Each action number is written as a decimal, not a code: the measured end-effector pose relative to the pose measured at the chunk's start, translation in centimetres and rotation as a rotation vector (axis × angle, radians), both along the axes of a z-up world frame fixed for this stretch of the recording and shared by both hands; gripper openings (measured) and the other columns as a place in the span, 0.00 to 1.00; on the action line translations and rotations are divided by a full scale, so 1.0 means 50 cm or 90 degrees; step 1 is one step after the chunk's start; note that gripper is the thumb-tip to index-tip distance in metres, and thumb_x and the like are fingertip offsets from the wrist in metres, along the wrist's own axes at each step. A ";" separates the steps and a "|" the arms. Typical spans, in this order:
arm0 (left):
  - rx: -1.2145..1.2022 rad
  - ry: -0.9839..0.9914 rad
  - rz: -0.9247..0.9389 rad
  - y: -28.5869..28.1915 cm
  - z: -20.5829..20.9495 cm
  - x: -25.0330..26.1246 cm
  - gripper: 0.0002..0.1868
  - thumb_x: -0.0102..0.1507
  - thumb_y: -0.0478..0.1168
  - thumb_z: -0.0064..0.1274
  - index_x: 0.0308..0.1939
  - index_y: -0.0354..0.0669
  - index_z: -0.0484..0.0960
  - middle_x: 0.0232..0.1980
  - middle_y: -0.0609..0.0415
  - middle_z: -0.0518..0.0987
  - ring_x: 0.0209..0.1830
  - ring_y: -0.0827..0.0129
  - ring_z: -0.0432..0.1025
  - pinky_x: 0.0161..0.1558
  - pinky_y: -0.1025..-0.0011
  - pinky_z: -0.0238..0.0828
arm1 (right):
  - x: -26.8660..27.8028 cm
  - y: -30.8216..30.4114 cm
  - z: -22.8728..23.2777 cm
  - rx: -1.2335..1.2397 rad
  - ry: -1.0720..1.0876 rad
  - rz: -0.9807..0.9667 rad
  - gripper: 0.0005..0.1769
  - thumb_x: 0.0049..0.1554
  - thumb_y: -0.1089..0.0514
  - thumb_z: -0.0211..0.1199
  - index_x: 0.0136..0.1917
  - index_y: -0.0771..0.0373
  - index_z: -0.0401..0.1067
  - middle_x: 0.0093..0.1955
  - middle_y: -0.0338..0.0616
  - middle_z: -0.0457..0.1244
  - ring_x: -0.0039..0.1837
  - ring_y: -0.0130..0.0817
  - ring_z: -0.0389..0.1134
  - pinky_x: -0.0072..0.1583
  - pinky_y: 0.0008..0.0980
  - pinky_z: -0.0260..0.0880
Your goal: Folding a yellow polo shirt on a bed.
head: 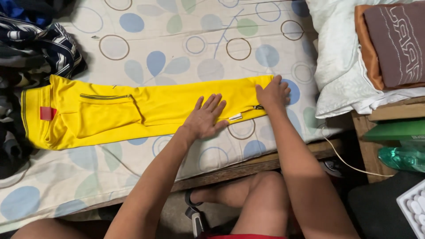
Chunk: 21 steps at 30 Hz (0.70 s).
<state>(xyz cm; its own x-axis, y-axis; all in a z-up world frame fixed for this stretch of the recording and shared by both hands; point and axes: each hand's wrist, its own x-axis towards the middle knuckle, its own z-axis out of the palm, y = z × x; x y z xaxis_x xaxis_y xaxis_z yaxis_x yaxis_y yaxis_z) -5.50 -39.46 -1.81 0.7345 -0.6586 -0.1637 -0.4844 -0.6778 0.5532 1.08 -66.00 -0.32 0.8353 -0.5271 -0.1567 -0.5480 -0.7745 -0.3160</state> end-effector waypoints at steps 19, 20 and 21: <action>-0.611 0.565 0.565 0.073 0.062 0.044 0.37 0.67 0.65 0.39 0.66 0.39 0.72 0.59 0.49 0.78 0.59 0.63 0.72 0.56 0.63 0.67 | -0.011 0.332 0.091 0.063 0.057 0.279 0.32 0.44 0.54 0.74 0.59 0.64 0.68 0.56 0.60 0.68 0.60 0.58 0.69 0.59 0.50 0.71; -0.663 0.616 0.568 0.089 0.078 0.040 0.34 0.66 0.65 0.40 0.62 0.42 0.74 0.53 0.51 0.79 0.53 0.65 0.72 0.52 0.64 0.69 | -0.025 0.371 0.099 0.105 0.050 0.312 0.33 0.46 0.53 0.73 0.61 0.66 0.65 0.55 0.62 0.68 0.60 0.60 0.69 0.59 0.50 0.71; -0.715 0.667 0.571 0.105 0.093 0.037 0.31 0.65 0.64 0.41 0.58 0.44 0.77 0.47 0.52 0.80 0.47 0.66 0.72 0.47 0.65 0.71 | -0.038 0.409 0.107 0.147 0.043 0.346 0.35 0.48 0.51 0.72 0.63 0.67 0.62 0.55 0.63 0.68 0.59 0.61 0.69 0.59 0.51 0.71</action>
<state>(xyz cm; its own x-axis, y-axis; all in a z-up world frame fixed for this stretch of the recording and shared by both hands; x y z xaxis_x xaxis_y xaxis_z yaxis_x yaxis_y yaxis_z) -3.63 -34.20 2.86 0.7909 -0.2662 -0.5510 0.6116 0.3742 0.6971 -0.84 -45.56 5.03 0.9602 0.0277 -0.2780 -0.1162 -0.8652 -0.4877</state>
